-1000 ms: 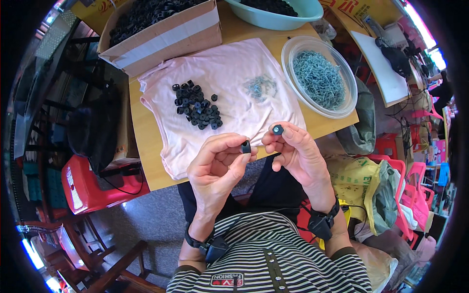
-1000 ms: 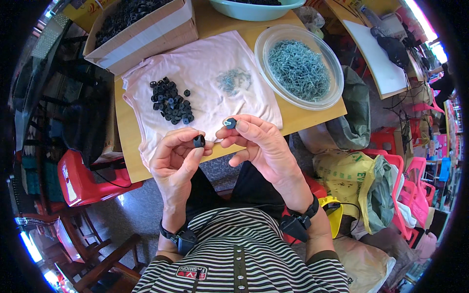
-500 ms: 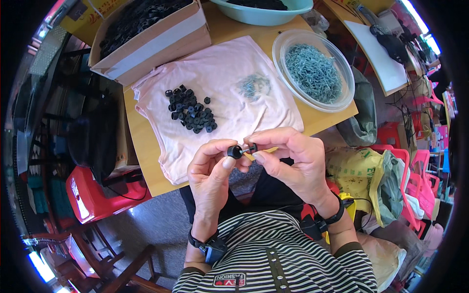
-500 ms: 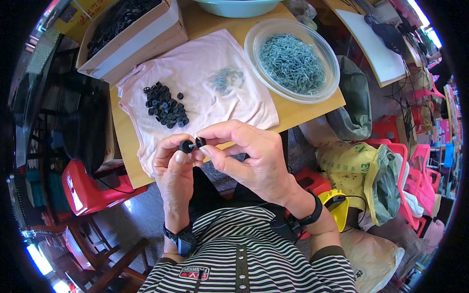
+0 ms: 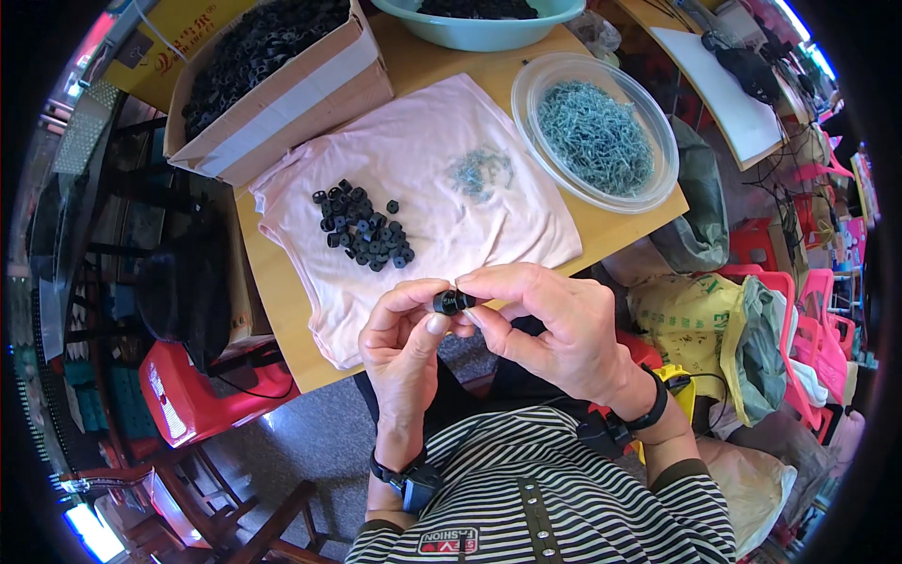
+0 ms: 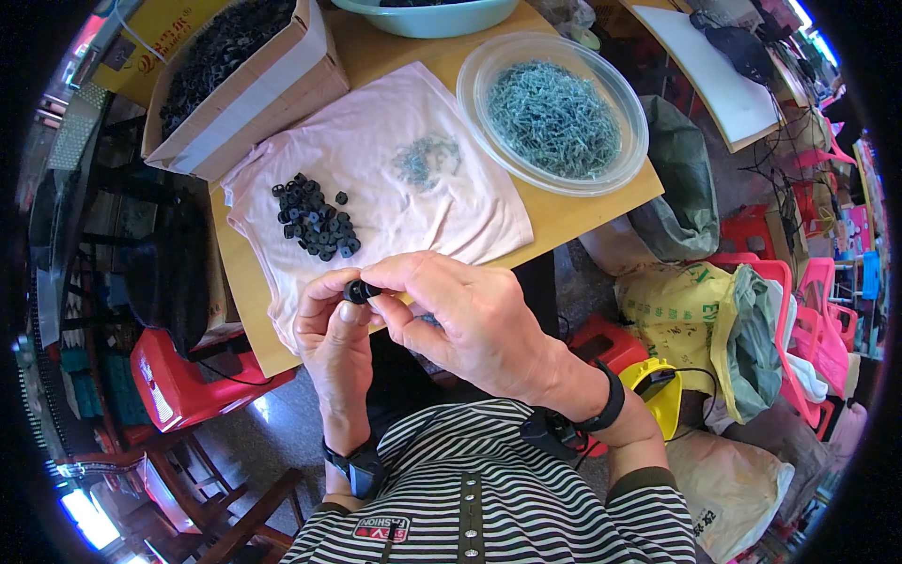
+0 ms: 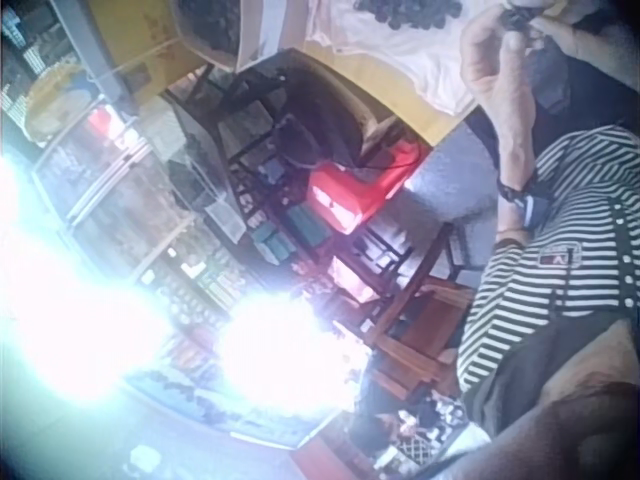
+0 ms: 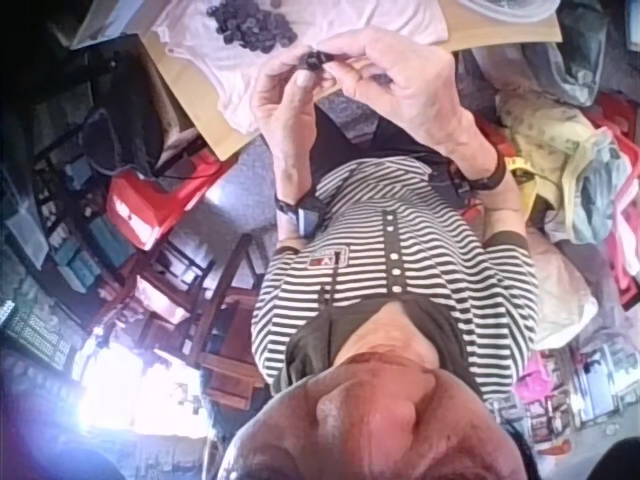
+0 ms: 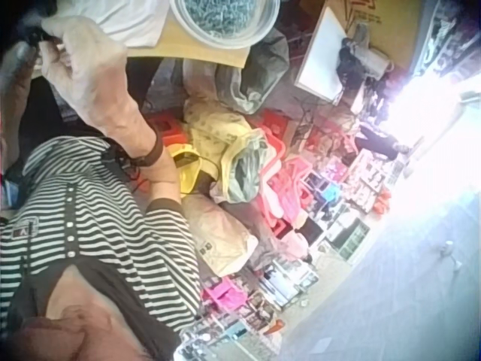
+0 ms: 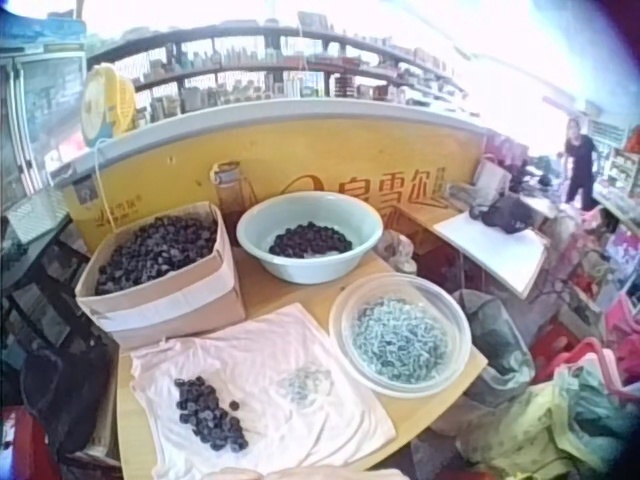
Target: The person repeatedly picks up a black plastic cap and a metal screw, joins them together by hand, and places the assembled unit onto a pink cloth.
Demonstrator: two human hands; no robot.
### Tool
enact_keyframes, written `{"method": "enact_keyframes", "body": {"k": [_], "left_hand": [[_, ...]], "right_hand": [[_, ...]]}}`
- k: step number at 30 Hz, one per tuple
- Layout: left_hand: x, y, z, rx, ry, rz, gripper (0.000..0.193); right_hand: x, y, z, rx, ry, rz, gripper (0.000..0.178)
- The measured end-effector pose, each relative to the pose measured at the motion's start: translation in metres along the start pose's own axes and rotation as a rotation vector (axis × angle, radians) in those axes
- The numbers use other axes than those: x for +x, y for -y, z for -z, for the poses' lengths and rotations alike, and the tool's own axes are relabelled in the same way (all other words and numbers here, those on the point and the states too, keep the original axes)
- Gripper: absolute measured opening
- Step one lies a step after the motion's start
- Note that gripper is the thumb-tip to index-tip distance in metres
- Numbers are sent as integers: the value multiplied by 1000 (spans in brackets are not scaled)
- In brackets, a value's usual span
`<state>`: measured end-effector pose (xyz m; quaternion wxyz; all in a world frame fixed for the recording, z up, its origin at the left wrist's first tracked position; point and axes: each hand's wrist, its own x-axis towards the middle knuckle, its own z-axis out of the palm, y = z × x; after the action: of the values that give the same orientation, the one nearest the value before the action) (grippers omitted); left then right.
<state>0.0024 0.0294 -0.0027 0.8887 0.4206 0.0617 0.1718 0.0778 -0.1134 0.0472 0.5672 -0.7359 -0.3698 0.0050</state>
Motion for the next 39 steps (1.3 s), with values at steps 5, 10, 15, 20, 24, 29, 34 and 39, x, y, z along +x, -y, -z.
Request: {"method": "enact_keyframes", "body": {"k": [5,10,15,20,24,29,34,39], "left_hand": [[0,0,-1,49,16,-17,25],[2,-1,-3,84,33,-12,25],[5,1,-3,75,59,-28,24],[4,4,-1,129,112,-106,28],[1,7,-4,142,76,-120,28],[-1,7,-11,95,-42,-55,25],[-1,11,-15,77,-91,-18,22],[-1,15,-21,23,-141,7,19]], "right_hand": [[1,-1,1,-49,-12,70,27],[2,-4,3,-74,-24,127,27],[1,-4,4,-59,-27,77,25],[0,-5,4,29,-19,-11,24],[2,-8,5,5,9,32,24],[-2,-4,1,-70,-10,35,34],[-3,-17,-8,-116,-80,75,42],[-3,-26,-14,-218,-129,131,43]]}}
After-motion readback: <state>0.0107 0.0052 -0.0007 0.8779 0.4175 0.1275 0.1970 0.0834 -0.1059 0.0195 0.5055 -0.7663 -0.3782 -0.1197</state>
